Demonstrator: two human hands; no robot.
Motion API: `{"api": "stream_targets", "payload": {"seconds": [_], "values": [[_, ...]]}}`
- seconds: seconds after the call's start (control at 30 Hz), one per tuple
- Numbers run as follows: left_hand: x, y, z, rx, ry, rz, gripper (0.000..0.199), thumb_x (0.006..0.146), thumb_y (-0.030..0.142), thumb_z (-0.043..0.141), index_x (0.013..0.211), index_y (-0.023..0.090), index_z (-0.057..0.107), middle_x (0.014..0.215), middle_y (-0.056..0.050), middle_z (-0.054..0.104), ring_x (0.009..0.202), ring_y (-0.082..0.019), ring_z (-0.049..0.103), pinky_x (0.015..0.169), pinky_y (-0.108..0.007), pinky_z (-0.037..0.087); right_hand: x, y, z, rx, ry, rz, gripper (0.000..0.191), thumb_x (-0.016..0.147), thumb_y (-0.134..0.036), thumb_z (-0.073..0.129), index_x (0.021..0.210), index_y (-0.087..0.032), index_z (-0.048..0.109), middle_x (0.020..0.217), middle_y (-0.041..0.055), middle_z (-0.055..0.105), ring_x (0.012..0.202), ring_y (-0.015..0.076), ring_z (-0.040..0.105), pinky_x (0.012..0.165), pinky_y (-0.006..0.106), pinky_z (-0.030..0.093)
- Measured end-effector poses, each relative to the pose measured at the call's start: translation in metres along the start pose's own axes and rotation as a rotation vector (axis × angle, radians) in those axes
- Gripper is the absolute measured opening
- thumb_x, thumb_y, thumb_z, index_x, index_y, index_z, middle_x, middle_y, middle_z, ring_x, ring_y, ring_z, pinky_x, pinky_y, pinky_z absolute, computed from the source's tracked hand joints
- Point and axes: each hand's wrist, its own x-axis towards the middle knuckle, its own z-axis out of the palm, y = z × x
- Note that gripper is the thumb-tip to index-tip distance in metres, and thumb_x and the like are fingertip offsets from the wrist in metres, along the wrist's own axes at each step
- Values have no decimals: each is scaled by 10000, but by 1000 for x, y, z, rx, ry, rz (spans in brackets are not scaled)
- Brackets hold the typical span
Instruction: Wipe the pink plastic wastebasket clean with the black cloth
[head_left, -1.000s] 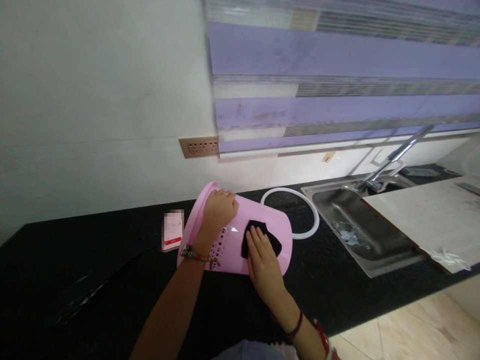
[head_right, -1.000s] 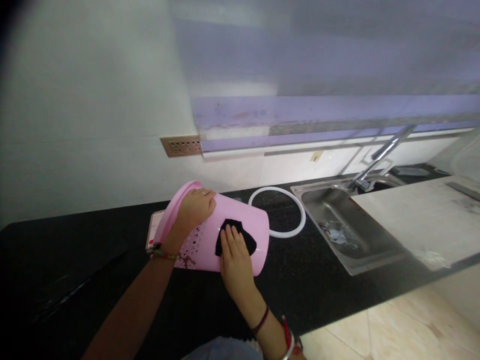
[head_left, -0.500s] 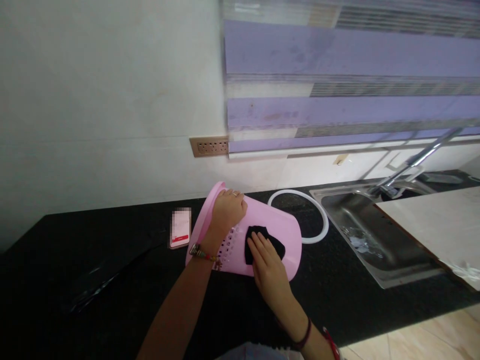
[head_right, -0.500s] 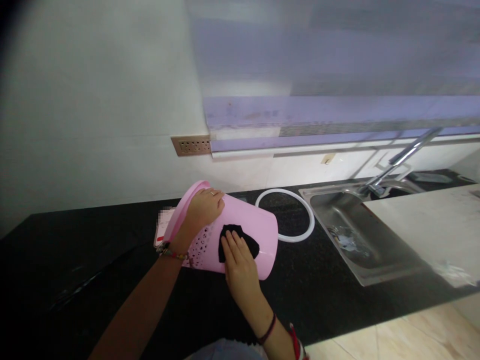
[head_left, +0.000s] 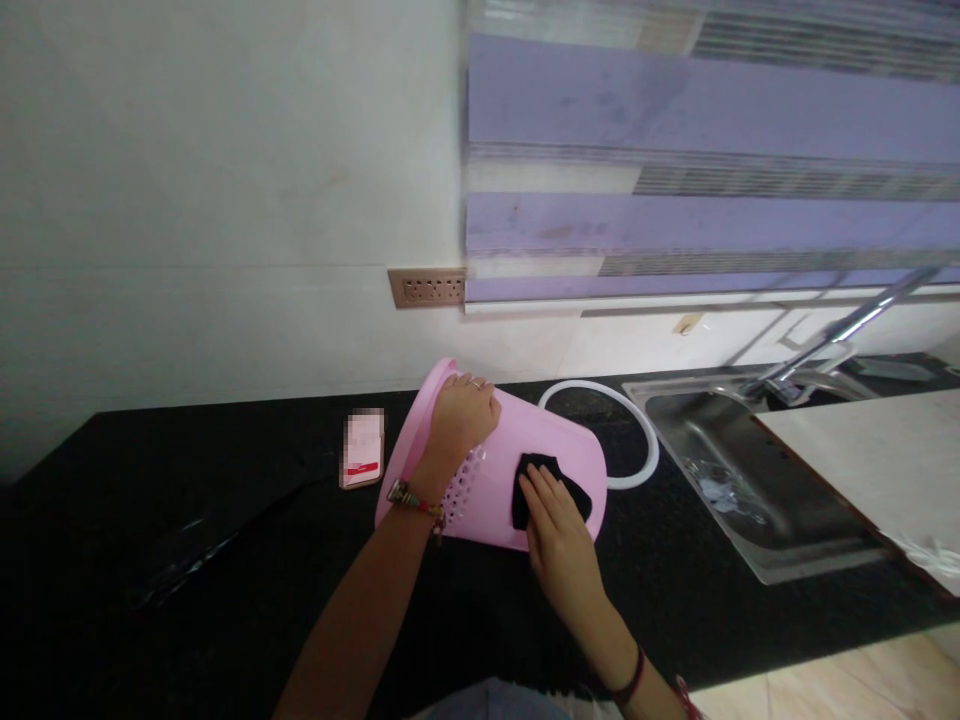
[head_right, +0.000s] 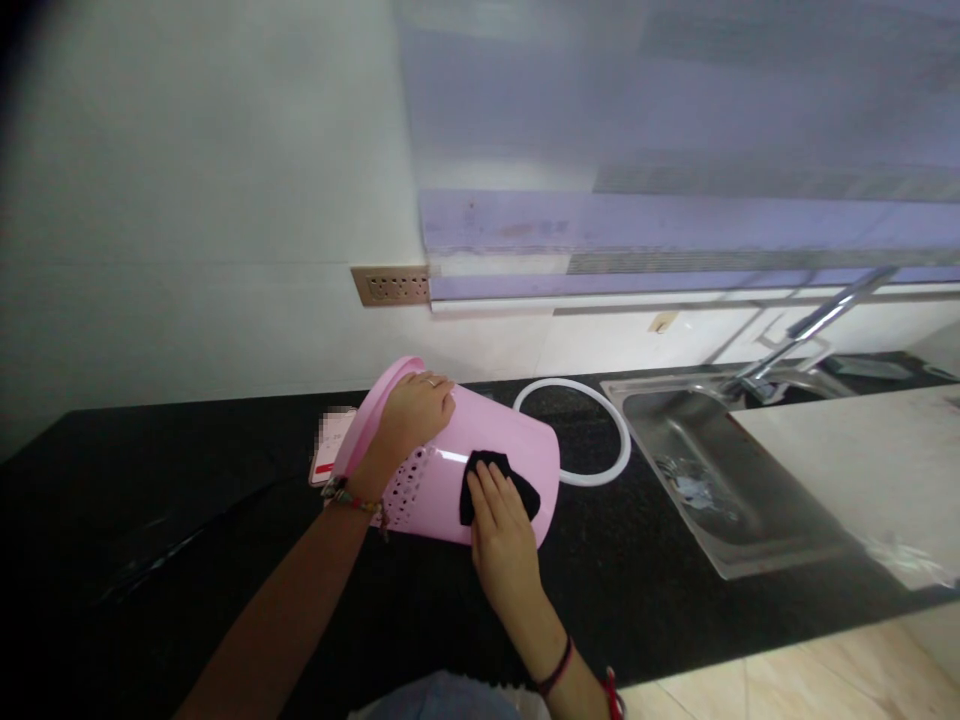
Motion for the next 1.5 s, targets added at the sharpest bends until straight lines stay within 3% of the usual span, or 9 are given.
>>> {"api": "stream_targets", "payload": {"seconds": [0.1, 0.23, 0.43, 0.57, 0.63, 0.8, 1.0, 1.2, 1.5], "values": [[0, 0, -1, 3, 1, -4, 317, 833, 158, 358, 921, 132, 661, 953, -110, 683, 966, -224, 577, 879, -383, 383, 5, -10, 5, 21, 9, -2, 527, 791, -27, 356, 1304, -70, 467, 1297, 159, 525, 1284, 266, 389, 992, 491, 429], [-1, 0, -1, 13, 0, 1, 310, 829, 159, 369, 931, 147, 661, 950, -96, 685, 962, -213, 579, 890, -376, 379, -4, -14, 5, 60, -29, -97, 556, 783, -12, 353, 1319, -117, 459, 1287, 119, 545, 1295, 219, 379, 996, 428, 441], [0, 1, -1, 21, 2, -6, 319, 839, 163, 356, 927, 133, 661, 969, -107, 681, 967, -223, 578, 889, -381, 381, -1, 0, 0, -15, 37, 45, 509, 797, -35, 370, 1295, -62, 470, 1299, 170, 519, 1287, 262, 385, 999, 477, 420], [0, 0, -2, 24, -4, 4, 314, 831, 161, 363, 927, 135, 661, 969, -108, 682, 964, -227, 581, 881, -383, 388, -1, -4, 6, 6, 9, -69, 488, 794, -29, 364, 1261, -49, 504, 1274, 162, 545, 1280, 257, 394, 1000, 444, 424], [0, -1, -2, 27, -5, 6, 312, 831, 164, 364, 929, 142, 660, 967, -103, 683, 961, -223, 582, 879, -378, 390, -9, 4, 4, 15, 0, -76, 518, 801, -35, 372, 1309, -90, 462, 1287, 139, 540, 1285, 233, 391, 1000, 425, 428], [2, 0, -2, 30, -9, -4, 315, 830, 167, 362, 920, 147, 663, 958, -98, 685, 957, -220, 582, 875, -371, 391, -17, 29, -1, -51, 97, 141, 557, 844, -95, 368, 1398, -142, 333, 1334, 146, 491, 1275, 253, 405, 992, 490, 419], [3, 0, -5, 38, -33, -7, 321, 819, 154, 358, 923, 139, 661, 966, -102, 686, 940, -223, 587, 860, -376, 397, -17, 20, 1, -12, 30, -11, 565, 835, -66, 366, 1393, -149, 341, 1314, 123, 517, 1277, 234, 404, 988, 444, 434], [6, 2, -6, 48, -61, -31, 319, 832, 165, 354, 920, 142, 660, 996, -94, 683, 961, -218, 585, 871, -368, 394, -28, 54, -5, -54, 135, 180, 544, 866, -119, 362, 1405, -167, 311, 1335, 146, 485, 1272, 263, 404, 982, 499, 419], [-5, 8, -11, 56, -73, -100, 326, 832, 174, 358, 919, 137, 669, 982, -95, 687, 964, -216, 590, 885, -365, 394, -32, 59, -4, -19, 149, 156, 548, 872, -109, 353, 1412, -185, 297, 1332, 135, 490, 1283, 253, 391, 992, 491, 411]]}}
